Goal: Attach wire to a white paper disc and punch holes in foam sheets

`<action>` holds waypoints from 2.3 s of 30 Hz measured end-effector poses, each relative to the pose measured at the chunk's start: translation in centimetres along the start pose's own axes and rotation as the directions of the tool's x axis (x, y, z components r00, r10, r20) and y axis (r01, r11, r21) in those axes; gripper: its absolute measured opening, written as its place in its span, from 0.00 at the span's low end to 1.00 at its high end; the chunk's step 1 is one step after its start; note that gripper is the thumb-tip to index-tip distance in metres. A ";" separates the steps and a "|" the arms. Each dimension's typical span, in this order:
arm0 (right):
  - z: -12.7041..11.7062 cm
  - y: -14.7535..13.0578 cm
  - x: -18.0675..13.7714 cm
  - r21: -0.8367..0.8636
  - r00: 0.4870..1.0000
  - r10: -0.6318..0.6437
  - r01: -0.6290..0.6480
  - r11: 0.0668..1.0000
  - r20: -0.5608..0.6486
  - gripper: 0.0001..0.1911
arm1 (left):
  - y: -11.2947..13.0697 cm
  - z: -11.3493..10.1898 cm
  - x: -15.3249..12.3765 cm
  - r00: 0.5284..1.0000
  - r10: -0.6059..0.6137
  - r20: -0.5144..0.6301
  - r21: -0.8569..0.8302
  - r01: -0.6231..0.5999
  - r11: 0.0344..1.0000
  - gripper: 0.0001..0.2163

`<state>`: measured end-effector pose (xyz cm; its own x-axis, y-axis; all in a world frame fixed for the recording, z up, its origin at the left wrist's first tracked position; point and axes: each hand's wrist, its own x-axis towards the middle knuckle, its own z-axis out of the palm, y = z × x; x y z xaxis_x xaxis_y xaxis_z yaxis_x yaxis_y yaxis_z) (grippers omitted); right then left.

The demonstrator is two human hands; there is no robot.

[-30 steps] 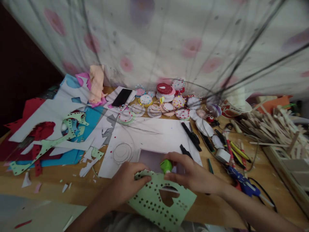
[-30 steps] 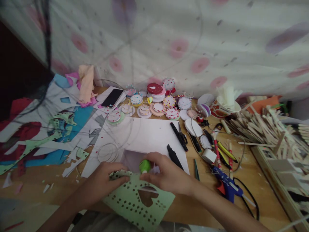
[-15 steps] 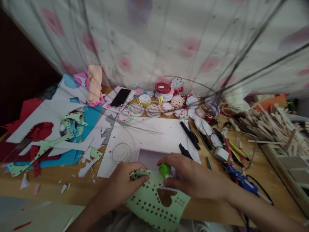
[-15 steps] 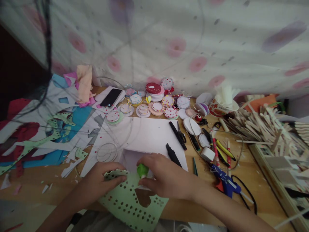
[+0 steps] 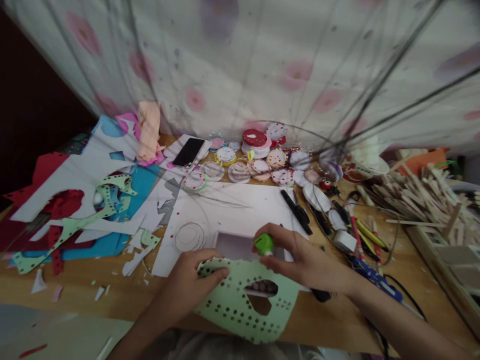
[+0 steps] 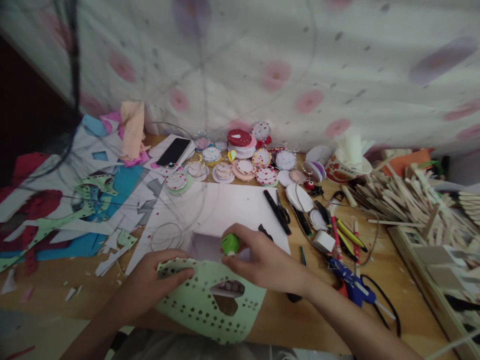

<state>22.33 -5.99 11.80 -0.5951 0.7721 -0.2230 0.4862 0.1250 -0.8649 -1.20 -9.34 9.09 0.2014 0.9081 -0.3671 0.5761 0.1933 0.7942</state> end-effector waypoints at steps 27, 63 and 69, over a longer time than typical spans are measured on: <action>1.5 2.2 -0.1 -0.095 0.989 -0.082 0.070 0.993 -0.125 0.21 | -1.9 -0.1 -0.7 0.991 -0.063 -0.119 -0.083 0.054 0.995 0.09; 2.8 0.8 -1.3 -0.455 0.979 -0.178 0.113 0.883 -0.102 0.15 | -1.3 0.3 -1.4 0.993 -0.071 -0.091 -0.087 0.063 0.994 0.10; 2.6 0.8 -1.0 -0.482 0.990 -0.139 0.108 0.870 -0.029 0.12 | -1.0 0.7 -1.3 0.993 -0.041 -0.109 -0.079 0.033 0.996 0.11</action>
<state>21.59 -8.28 10.16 -0.6378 0.7652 -0.0877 0.6672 0.4920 -0.5593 -1.49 -10.93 8.44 0.0900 0.9344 -0.3448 0.5184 0.2516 0.8173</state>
